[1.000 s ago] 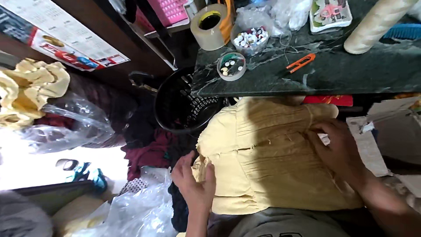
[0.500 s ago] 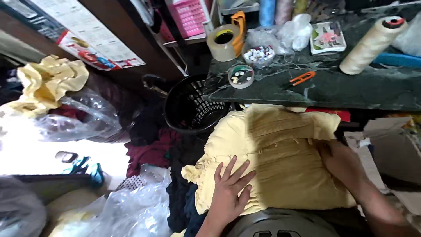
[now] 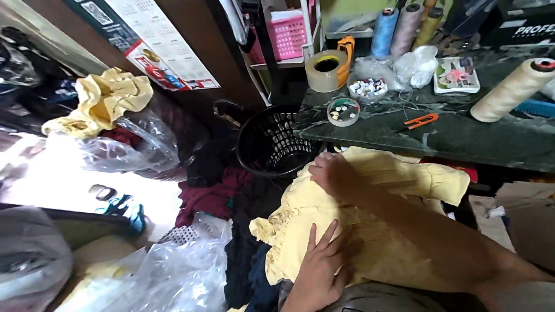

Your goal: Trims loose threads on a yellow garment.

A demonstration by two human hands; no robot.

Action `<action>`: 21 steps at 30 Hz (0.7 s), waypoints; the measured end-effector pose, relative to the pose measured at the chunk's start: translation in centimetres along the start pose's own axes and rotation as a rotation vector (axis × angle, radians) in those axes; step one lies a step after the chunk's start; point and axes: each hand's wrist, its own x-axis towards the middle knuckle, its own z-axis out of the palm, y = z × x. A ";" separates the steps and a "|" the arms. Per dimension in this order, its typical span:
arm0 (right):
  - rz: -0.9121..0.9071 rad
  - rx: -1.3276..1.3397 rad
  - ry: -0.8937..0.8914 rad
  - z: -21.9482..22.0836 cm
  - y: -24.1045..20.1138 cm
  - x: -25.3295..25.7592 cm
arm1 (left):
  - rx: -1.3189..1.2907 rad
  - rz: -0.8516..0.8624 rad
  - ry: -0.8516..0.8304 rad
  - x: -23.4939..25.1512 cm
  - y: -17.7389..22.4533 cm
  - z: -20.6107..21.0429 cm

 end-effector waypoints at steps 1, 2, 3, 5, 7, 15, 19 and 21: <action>-0.058 0.006 0.044 0.7 0.0 0.8 | 0.002 -0.009 0.011 0.0 -0.1 -0.1; -0.095 0.012 0.083 1.2 0.1 1.3 | 0.005 -0.016 0.027 0.0 -0.2 0.0; -0.114 0.012 0.131 1.5 0.2 1.6 | 0.010 -0.026 0.040 0.0 -0.3 0.0; -0.110 -0.008 0.204 1.6 0.2 1.9 | 0.027 -0.039 0.046 0.2 -0.4 0.1; -0.088 -0.042 0.230 1.6 0.0 1.8 | 0.047 -0.024 0.050 0.1 -0.7 0.2; 0.149 0.167 0.236 -6.1 2.7 -7.3 | -0.223 -0.050 -0.100 -0.4 -0.6 -3.1; 0.455 0.175 0.511 -6.8 4.7 -17.1 | -0.211 -0.102 0.184 2.9 -0.3 -5.6; 0.558 0.174 0.608 -6.0 4.7 -20.5 | -0.070 -0.060 0.299 5.6 -0.5 -5.8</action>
